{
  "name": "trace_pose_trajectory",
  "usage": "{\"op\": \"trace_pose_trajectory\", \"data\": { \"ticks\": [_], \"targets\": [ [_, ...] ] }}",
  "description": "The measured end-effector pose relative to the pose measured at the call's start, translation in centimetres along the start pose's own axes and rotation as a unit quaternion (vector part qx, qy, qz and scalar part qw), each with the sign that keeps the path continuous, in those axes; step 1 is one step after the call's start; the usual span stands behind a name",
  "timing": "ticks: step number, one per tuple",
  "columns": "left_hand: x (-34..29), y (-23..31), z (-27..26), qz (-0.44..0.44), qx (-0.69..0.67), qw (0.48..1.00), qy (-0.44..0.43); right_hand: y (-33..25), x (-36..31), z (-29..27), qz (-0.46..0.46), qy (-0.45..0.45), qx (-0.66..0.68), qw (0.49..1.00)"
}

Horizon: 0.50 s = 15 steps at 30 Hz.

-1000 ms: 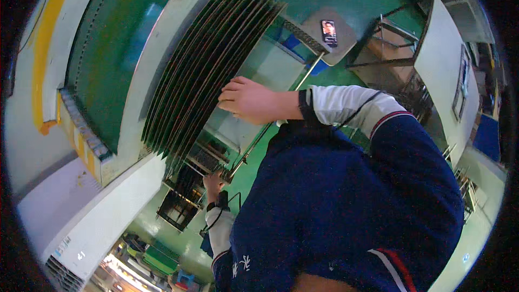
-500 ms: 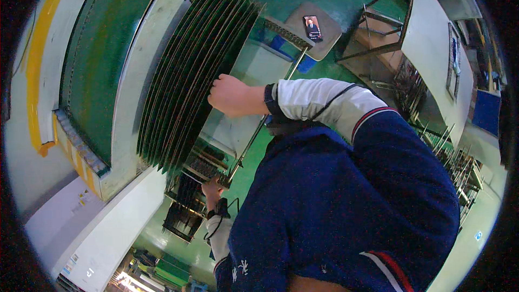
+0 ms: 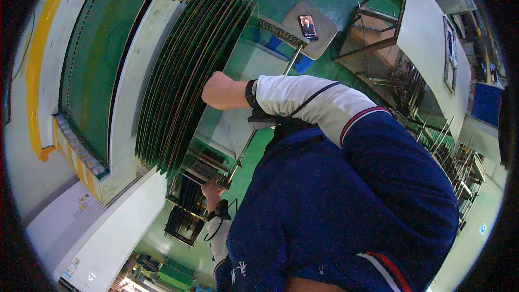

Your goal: The person is transferring green industrial plates from a storage rack to a conveyor belt machine.

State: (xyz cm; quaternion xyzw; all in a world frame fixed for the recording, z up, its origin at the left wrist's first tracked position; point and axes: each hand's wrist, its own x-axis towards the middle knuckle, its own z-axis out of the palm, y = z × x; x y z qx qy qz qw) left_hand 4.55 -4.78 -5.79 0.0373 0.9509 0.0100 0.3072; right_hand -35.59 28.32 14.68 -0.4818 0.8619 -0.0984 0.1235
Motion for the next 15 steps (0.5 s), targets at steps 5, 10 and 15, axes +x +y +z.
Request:
{"op": "trace_pose_trajectory", "data": {
  "ticks": [5, 10, 15],
  "targets": [
    [-0.9, -0.4, 4.0, -0.203, -0.437, 0.876, 0.029, -0.8, 0.5, -0.1, -0.012, 0.002, -0.002, 1.0],
    [1.1, 7.7, -9.6, -0.391, -0.732, 0.554, 0.074, 0.0, -0.3, 0.2, 0.025, 0.017, -0.016, 0.999],
    [-0.6, 8.3, -10.8, -0.431, -0.764, 0.471, 0.096, -0.7, 0.9, 0.2, 0.008, 0.027, -0.027, 0.999]
  ]
}}
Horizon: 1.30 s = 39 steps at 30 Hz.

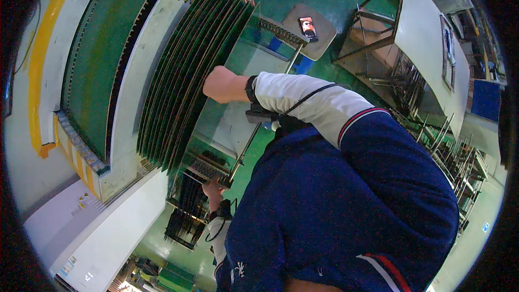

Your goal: The person is transferring green industrial plates from a storage rack to a conveyor belt machine.

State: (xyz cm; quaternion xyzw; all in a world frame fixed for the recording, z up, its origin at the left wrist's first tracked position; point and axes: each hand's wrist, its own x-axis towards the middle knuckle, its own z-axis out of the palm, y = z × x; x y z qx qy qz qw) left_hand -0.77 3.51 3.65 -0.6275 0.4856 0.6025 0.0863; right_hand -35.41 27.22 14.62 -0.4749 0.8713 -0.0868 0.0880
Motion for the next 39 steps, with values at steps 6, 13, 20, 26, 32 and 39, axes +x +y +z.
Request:
{"op": "trace_pose_trajectory", "data": {
  "ticks": [6, 13, 20, 26, 32, 39],
  "targets": [
    [1.0, -0.4, 0.6, 0.045, 0.028, 0.998, 0.023, 0.3, -0.2, 0.2, 0.02, 0.011, -0.012, 1.0],
    [10.6, -6.8, -5.0, 0.307, 0.189, 0.932, -0.027, 0.2, 0.7, 0.4, 0.001, 0.0, -0.002, 1.0],
    [6.8, -1.7, -3.3, 0.405, 0.603, 0.672, -0.143, 1.4, -0.2, 0.8, -0.009, 0.01, 0.025, 1.0],
    [9.1, -4.9, -10.2, 0.541, 0.55, 0.57, 0.282, -0.2, 1.0, 0.2, -0.072, 0.027, 0.049, 0.996],
    [-6.5, 8.0, 1.0, 0.474, 0.272, 0.742, 0.388, 2.1, 0.3, 1.0, -0.037, 0.006, 0.051, 0.998],
    [-12.8, 12.8, 9.3, 0.614, 0.27, 0.699, 0.249, 2.1, 1.3, 1.9, -0.057, -0.037, 0.055, 0.996]
  ]
}}
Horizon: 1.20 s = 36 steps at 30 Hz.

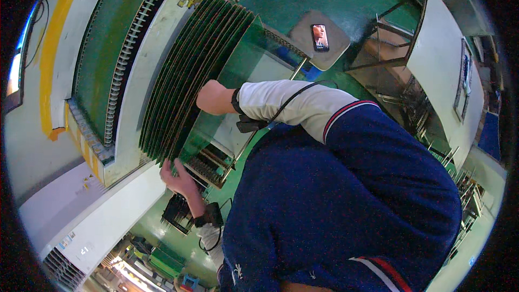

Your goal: The person is transferring green industrial plates from a storage rack to a conveyor belt machine.

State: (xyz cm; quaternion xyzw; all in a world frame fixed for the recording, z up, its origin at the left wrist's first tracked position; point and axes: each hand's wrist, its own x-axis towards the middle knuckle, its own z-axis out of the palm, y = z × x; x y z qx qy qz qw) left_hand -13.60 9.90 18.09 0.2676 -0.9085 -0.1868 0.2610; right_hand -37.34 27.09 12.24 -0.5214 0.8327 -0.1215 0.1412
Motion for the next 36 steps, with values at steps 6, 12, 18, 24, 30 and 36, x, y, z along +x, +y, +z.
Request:
{"op": "trace_pose_trajectory", "data": {
  "ticks": [6, 12, 18, 24, 30, 36],
  "targets": [
    [1.1, 5.5, 4.1, 0.168, 0.045, 0.976, -0.135, -0.1, -1.4, -2.0, -0.016, -0.008, 0.023, 1.0],
    [2.0, 4.9, 6.5, 0.148, 0.079, 0.957, -0.238, 0.0, -0.5, -0.7, -0.016, 0.005, 0.014, 1.0],
    [4.7, 4.3, 8.0, 0.131, 0.17, 0.917, -0.336, 0.5, -0.9, -0.7, -0.029, 0.042, 0.018, 0.999],
    [6.1, 2.8, 9.1, 0.148, 0.187, 0.887, -0.395, 0.4, -1.2, -1.8, -0.044, 0.042, 0.02, 0.998],
    [6.0, 3.7, 9.5, 0.11, 0.183, 0.892, -0.399, 0.4, -1.0, -1.7, -0.035, 0.041, 0.018, 0.998],
    [5.9, 3.1, 9.9, 0.093, 0.178, 0.901, -0.384, 0.4, -0.8, -2.1, -0.032, 0.015, 0.027, 0.999]
  ]
}}
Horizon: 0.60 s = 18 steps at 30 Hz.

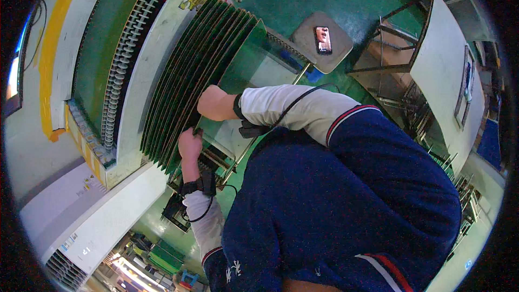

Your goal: The person is transferring green industrial plates from a storage rack to a conveyor belt machine.

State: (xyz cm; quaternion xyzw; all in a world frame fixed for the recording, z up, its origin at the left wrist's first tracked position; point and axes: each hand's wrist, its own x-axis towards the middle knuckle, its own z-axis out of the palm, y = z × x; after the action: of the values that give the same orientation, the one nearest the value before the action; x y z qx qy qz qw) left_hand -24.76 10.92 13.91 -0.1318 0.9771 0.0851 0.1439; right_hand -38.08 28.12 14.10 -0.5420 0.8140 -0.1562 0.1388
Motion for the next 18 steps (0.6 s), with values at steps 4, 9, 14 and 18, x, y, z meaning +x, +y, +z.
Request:
{"op": "trace_pose_trajectory", "data": {
  "ticks": [4, 9, 14, 18],
  "targets": [
    [0.1, 1.4, -1.3, -0.039, 0.006, 0.998, -0.049, 0.1, 0.0, 0.0, 0.004, 0.005, -0.001, 1.0],
    [0.2, 0.4, -0.4, -0.028, -0.017, 0.999, -0.029, 0.0, 0.0, 0.3, -0.007, 0.022, -0.004, 1.0],
    [0.1, 1.3, -1.0, -0.036, -0.01, 0.999, -0.024, 0.1, 0.1, 0.3, 0.001, 0.009, -0.006, 1.0],
    [0.0, 0.8, -0.5, -0.038, -0.008, 0.999, -0.019, -0.3, -0.6, -0.9, 0.006, 0.013, -0.008, 1.0]
  ]
}}
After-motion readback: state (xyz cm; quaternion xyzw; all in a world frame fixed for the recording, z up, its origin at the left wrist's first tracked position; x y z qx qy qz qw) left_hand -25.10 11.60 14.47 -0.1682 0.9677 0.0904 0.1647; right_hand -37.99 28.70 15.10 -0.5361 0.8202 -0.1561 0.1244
